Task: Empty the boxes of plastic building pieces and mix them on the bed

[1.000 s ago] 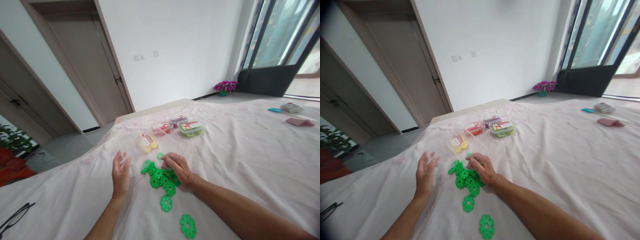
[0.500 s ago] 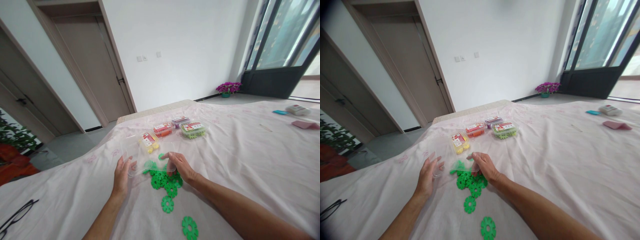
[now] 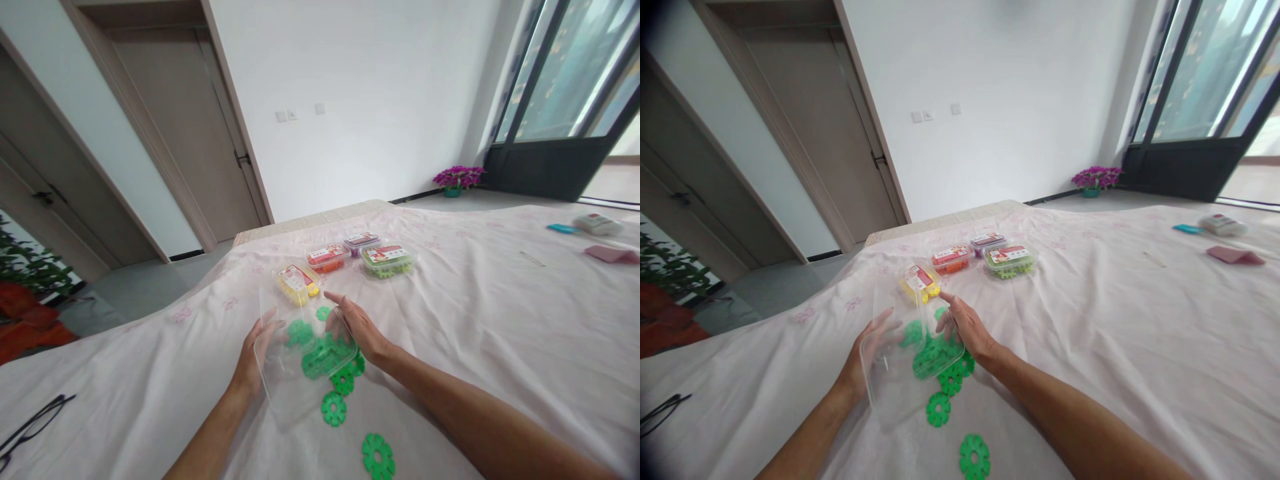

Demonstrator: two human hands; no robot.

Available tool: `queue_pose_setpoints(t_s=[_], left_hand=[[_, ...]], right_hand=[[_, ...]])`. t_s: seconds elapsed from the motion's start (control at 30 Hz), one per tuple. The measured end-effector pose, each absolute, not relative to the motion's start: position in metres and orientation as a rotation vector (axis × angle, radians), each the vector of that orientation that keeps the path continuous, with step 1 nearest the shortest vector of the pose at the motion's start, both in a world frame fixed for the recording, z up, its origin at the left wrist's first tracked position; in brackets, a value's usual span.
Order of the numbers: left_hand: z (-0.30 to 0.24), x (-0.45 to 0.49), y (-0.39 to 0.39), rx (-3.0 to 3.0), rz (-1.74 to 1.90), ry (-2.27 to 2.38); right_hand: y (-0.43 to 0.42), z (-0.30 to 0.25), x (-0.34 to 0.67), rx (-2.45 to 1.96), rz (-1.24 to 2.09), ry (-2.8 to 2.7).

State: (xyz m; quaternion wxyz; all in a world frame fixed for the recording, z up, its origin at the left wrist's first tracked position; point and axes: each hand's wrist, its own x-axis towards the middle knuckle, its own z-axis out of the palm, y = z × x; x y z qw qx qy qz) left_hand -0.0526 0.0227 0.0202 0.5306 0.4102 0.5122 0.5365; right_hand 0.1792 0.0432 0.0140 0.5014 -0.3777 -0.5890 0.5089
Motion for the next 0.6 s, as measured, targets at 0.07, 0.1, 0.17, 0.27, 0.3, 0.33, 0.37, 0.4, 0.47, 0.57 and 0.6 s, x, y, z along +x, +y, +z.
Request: queue_pose_setpoints(t_s=[0.07,0.1,0.17,0.27,0.3,0.33,0.37,0.4,0.47,0.57,0.6], left_hand=[[0.017,-0.053,0.024,0.978,1.246,1.244],[0.015,-0.054,0.024,0.989,1.232,1.257],[0.01,-0.055,0.025,1.019,1.237,1.297],[0.008,-0.054,0.023,1.091,1.237,1.333],[0.009,-0.054,0.022,1.103,1.24,1.346],[0.01,-0.053,0.02,1.108,1.245,1.358],[0.011,-0.053,0.02,1.109,1.249,1.363],[0.012,-0.053,0.019,1.108,1.255,1.365],[0.012,-0.053,0.019,1.103,1.276,1.368],[0.01,-0.056,0.02,1.125,1.32,1.399],[0.009,-0.057,0.02,1.147,1.338,1.413]], right_hand=[[0.043,0.014,0.177,-0.971,1.244,-1.4],[0.043,0.014,0.176,-1.0,1.243,-1.38],[0.043,0.013,0.174,-1.032,1.233,-1.335],[0.043,0.013,0.177,-1.031,1.23,-1.32],[0.042,0.013,0.18,-1.02,1.233,-1.364],[0.042,0.015,0.183,-1.0,1.236,-1.434],[0.042,0.016,0.186,-0.974,1.235,-1.522],[0.042,0.016,0.189,-0.948,1.227,-1.621],[0.042,0.016,0.193,-0.913,1.219,-1.788],[0.044,0.012,0.193,-0.892,1.28,-1.828],[0.045,0.011,0.191,-0.883,1.322,-1.779]])
